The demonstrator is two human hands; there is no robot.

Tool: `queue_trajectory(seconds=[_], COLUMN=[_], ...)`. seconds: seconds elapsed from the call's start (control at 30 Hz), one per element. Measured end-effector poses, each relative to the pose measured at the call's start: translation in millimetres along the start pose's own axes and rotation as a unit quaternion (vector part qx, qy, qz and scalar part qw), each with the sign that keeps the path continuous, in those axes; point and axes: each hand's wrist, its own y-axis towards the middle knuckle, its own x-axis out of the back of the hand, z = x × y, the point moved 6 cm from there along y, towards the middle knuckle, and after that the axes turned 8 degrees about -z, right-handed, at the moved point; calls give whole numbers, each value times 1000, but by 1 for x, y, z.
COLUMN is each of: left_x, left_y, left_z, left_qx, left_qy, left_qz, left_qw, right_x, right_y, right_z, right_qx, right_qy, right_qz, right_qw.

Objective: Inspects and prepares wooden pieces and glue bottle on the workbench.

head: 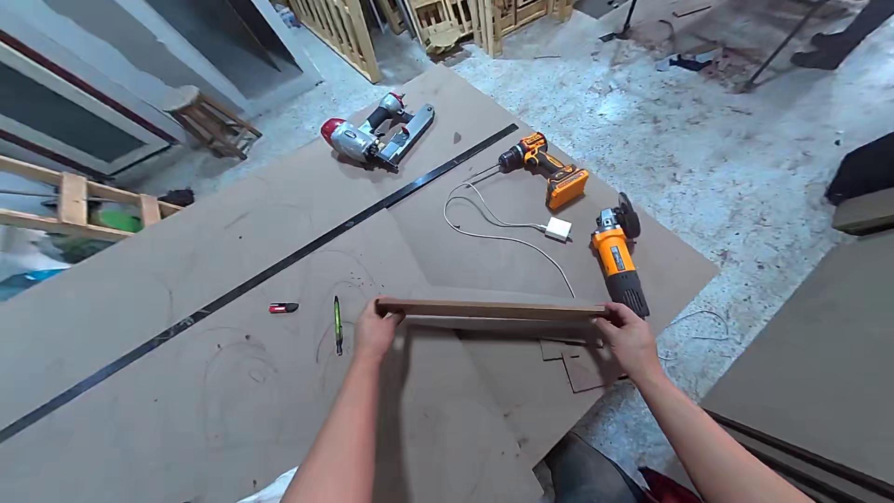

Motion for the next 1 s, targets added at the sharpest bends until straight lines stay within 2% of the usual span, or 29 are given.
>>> queue_trajectory(seconds=[0.1,0.2,0.33,0.47,0.6,0.7,0.9,1.0], left_x=[-41,-58,-61,-60,-44,-15,64,87], left_y=[22,29,26,20,-1,-41,-192,-244], left_z=[-7,-3,0,-6,10,49,165,213], left_qx=[15,47,75,85,107,127,222,254], left_qy=[32,81,76,85,92,88,90,64], left_qz=[-6,-9,-18,-33,-55,-98,-174,-202], left_qw=[999,996,994,992,988,983,955,944], right_x=[-4,-14,-17,-16,-18,-23,-62,-84], right_y=[22,29,27,38,28,4,-78,-107], right_z=[-14,-24,-16,-16,-8,0,3,1], right_qx=[4,-21,-63,-95,-87,-52,11,37], right_qy=[-37,-110,-149,-113,-123,-126,-130,-130], right_qz=[-25,-6,17,27,52,77,200,240], right_qw=[999,994,987,989,987,988,971,961])
